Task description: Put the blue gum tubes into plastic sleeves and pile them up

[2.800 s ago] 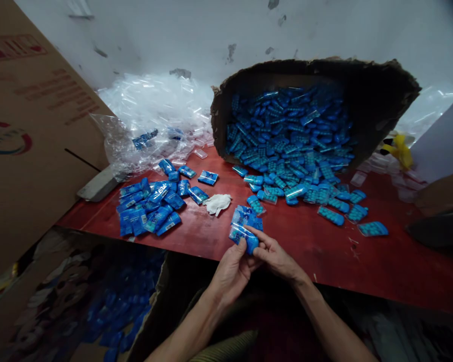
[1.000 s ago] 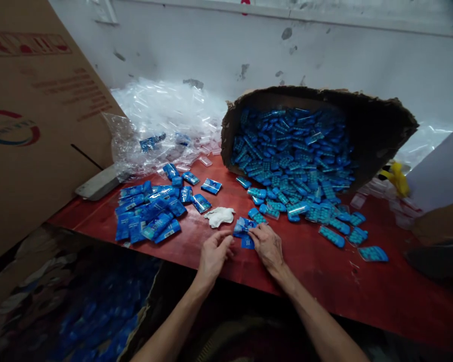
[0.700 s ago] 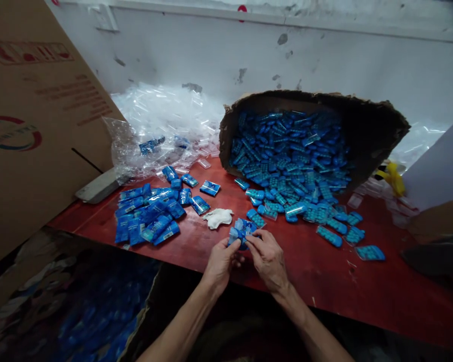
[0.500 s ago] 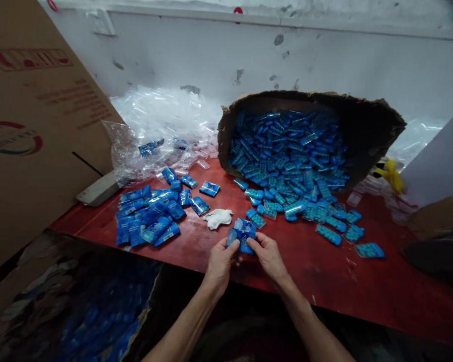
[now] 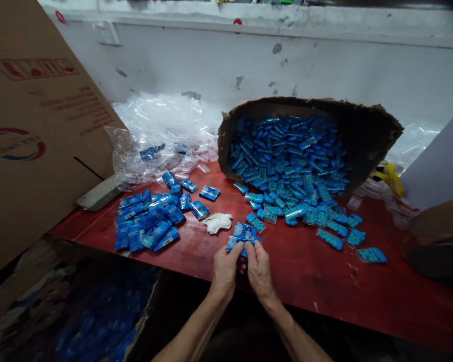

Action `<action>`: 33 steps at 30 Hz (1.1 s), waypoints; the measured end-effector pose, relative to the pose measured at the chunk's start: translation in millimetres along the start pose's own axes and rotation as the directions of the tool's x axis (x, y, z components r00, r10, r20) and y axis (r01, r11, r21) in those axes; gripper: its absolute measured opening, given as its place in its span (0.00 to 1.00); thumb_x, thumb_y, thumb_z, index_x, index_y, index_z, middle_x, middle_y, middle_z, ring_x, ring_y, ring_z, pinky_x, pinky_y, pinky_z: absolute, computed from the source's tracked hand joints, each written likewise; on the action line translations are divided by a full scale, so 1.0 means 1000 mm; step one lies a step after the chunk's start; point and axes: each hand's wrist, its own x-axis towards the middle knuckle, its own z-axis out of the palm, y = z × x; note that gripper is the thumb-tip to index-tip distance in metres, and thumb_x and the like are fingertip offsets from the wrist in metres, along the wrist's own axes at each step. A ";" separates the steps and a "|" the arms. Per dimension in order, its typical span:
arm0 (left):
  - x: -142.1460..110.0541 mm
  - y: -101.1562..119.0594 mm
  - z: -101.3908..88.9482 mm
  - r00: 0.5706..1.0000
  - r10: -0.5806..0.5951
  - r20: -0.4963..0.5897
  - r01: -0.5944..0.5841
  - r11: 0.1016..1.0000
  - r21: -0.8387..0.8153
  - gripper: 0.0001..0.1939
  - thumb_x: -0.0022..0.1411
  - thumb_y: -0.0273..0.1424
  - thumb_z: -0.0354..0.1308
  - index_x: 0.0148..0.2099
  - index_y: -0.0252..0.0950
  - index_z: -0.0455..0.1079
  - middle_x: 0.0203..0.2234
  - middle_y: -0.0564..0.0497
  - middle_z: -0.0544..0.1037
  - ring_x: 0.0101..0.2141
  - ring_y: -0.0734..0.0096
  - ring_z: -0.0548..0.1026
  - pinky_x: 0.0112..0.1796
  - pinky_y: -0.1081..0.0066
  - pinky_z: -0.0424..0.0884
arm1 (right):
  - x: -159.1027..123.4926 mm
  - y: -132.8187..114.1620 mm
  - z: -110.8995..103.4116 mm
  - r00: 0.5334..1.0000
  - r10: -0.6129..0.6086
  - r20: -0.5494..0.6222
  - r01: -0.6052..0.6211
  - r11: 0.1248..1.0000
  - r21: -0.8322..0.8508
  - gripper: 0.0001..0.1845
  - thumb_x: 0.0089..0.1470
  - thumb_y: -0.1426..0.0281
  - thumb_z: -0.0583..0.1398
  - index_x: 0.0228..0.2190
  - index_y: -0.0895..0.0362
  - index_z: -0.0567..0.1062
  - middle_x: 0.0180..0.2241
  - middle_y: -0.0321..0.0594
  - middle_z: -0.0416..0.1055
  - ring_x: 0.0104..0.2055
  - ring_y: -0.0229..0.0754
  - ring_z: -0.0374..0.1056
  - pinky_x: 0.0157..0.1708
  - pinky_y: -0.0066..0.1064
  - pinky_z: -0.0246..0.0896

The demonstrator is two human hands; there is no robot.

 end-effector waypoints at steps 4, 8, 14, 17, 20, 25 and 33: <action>-0.005 0.011 -0.007 0.982 -0.082 0.170 0.089 0.996 -0.032 0.16 0.44 0.39 0.60 0.29 0.30 0.67 0.16 0.53 0.70 0.16 0.79 0.66 0.17 0.78 0.60 | 0.004 -0.009 -0.014 0.992 -0.039 0.119 0.042 0.999 -0.022 0.15 0.53 0.59 0.47 0.23 0.57 0.62 0.18 0.29 0.57 0.20 0.32 0.54 0.20 0.23 0.50; -0.006 0.020 -0.018 0.951 -0.180 0.251 0.199 0.979 -0.052 0.12 0.46 0.35 0.60 0.28 0.31 0.65 0.17 0.52 0.70 0.16 0.80 0.66 0.16 0.79 0.60 | 0.031 -0.027 -0.036 0.949 -0.094 0.299 0.187 0.936 -0.297 0.21 0.54 0.58 0.45 0.22 0.58 0.65 0.19 0.32 0.60 0.22 0.34 0.57 0.22 0.24 0.51; -0.008 0.023 -0.019 0.945 -0.311 0.105 0.322 0.941 -0.106 0.10 0.52 0.32 0.56 0.24 0.31 0.63 0.12 0.55 0.67 0.14 0.81 0.65 0.14 0.81 0.59 | 0.090 -0.027 -0.035 0.978 -0.011 0.208 0.192 0.431 -0.882 0.18 0.52 0.61 0.52 0.43 0.57 0.64 0.40 0.48 0.64 0.40 0.46 0.64 0.34 0.32 0.56; -0.011 0.025 -0.016 0.939 -0.339 0.063 0.345 0.931 -0.117 0.11 0.54 0.32 0.54 0.23 0.31 0.63 0.11 0.54 0.66 0.13 0.81 0.65 0.14 0.82 0.59 | 0.103 -0.020 -0.030 0.968 0.031 0.248 0.217 0.387 -0.896 0.17 0.52 0.64 0.52 0.43 0.58 0.64 0.40 0.51 0.64 0.39 0.48 0.65 0.34 0.34 0.57; -0.011 0.025 -0.013 0.931 -0.358 0.069 0.364 0.924 -0.119 0.13 0.55 0.35 0.53 0.24 0.32 0.62 0.11 0.54 0.67 0.13 0.81 0.65 0.13 0.82 0.58 | 0.107 -0.019 -0.035 0.953 0.013 0.302 0.271 0.403 -0.874 0.16 0.51 0.66 0.52 0.42 0.58 0.65 0.39 0.50 0.65 0.37 0.48 0.66 0.34 0.35 0.57; -0.010 0.020 -0.006 0.908 -0.417 0.047 0.419 0.899 -0.127 0.13 0.53 0.37 0.54 0.23 0.32 0.62 0.09 0.55 0.64 0.12 0.80 0.64 0.13 0.81 0.57 | 0.115 -0.021 -0.062 0.934 -0.044 0.355 0.336 0.447 -0.829 0.17 0.48 0.66 0.55 0.41 0.58 0.65 0.38 0.46 0.66 0.39 0.45 0.65 0.37 0.33 0.57; -0.002 0.017 0.003 0.888 -0.459 0.034 0.458 0.873 -0.168 0.13 0.53 0.38 0.54 0.25 0.33 0.62 0.10 0.55 0.66 0.14 0.78 0.67 0.15 0.80 0.61 | 0.064 -0.024 -0.099 0.991 0.106 0.084 -0.122 0.967 0.225 0.21 0.45 0.59 0.56 0.40 0.57 0.64 0.17 0.29 0.62 0.17 0.35 0.61 0.17 0.29 0.63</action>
